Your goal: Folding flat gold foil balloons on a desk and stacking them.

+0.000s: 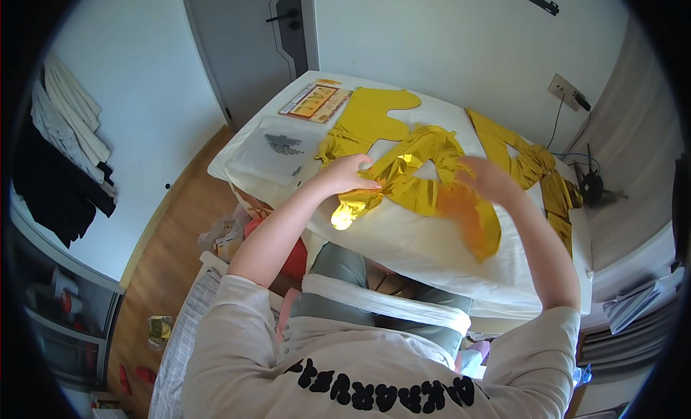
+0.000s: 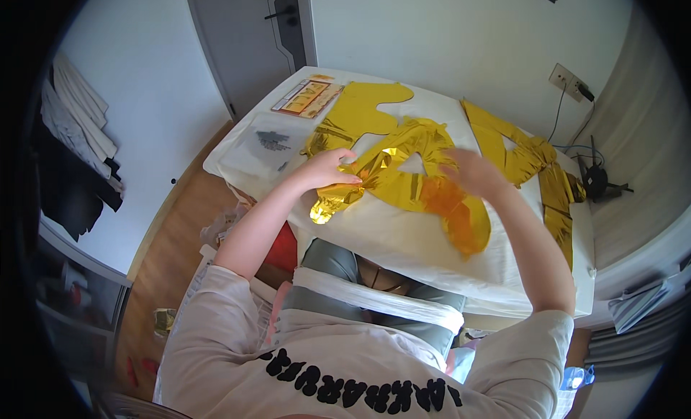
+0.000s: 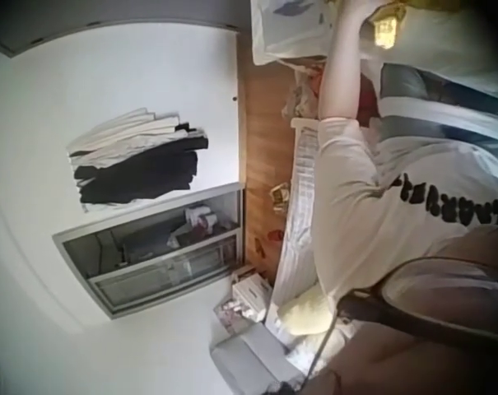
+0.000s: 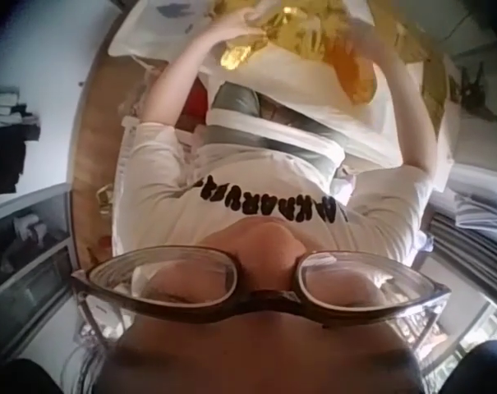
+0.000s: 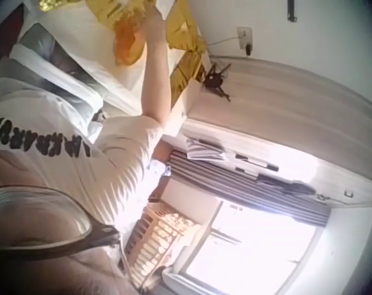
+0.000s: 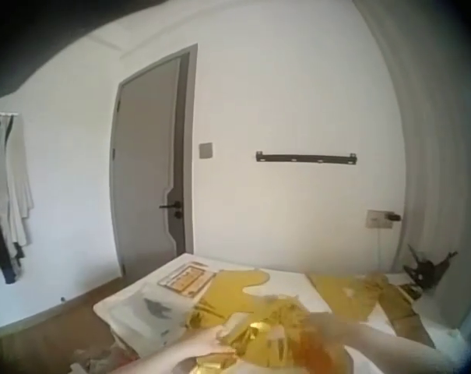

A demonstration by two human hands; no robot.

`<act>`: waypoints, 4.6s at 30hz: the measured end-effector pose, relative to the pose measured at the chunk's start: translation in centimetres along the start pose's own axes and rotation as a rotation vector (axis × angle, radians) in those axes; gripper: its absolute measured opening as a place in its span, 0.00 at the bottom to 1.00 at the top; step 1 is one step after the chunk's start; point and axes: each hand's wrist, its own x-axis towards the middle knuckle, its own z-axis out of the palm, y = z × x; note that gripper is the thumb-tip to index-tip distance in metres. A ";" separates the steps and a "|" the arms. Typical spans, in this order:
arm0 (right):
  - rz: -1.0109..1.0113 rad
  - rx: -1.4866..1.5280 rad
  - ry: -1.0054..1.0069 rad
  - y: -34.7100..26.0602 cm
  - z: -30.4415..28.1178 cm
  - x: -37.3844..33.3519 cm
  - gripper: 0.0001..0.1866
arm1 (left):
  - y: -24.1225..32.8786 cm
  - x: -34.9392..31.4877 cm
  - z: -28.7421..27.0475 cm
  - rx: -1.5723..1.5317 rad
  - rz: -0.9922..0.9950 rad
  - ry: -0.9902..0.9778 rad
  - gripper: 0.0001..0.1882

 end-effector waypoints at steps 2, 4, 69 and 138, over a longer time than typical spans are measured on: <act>0.009 0.071 -0.085 -0.3 2.9 -3.2 0.34 | 1.6 -1.8 -0.2 0.132 0.083 0.150 0.40; -0.146 -0.137 0.129 0.8 6.3 -5.2 0.35 | 2.8 -4.0 -1.1 0.267 0.109 0.228 0.38; -0.166 1.071 0.099 -17.0 13.1 17.7 0.17 | -1.7 -9.0 -1.5 0.230 0.634 0.255 0.19; -0.476 0.390 0.010 -5.4 8.1 -11.8 0.29 | 2.7 -9.4 3.5 0.234 0.445 0.199 0.23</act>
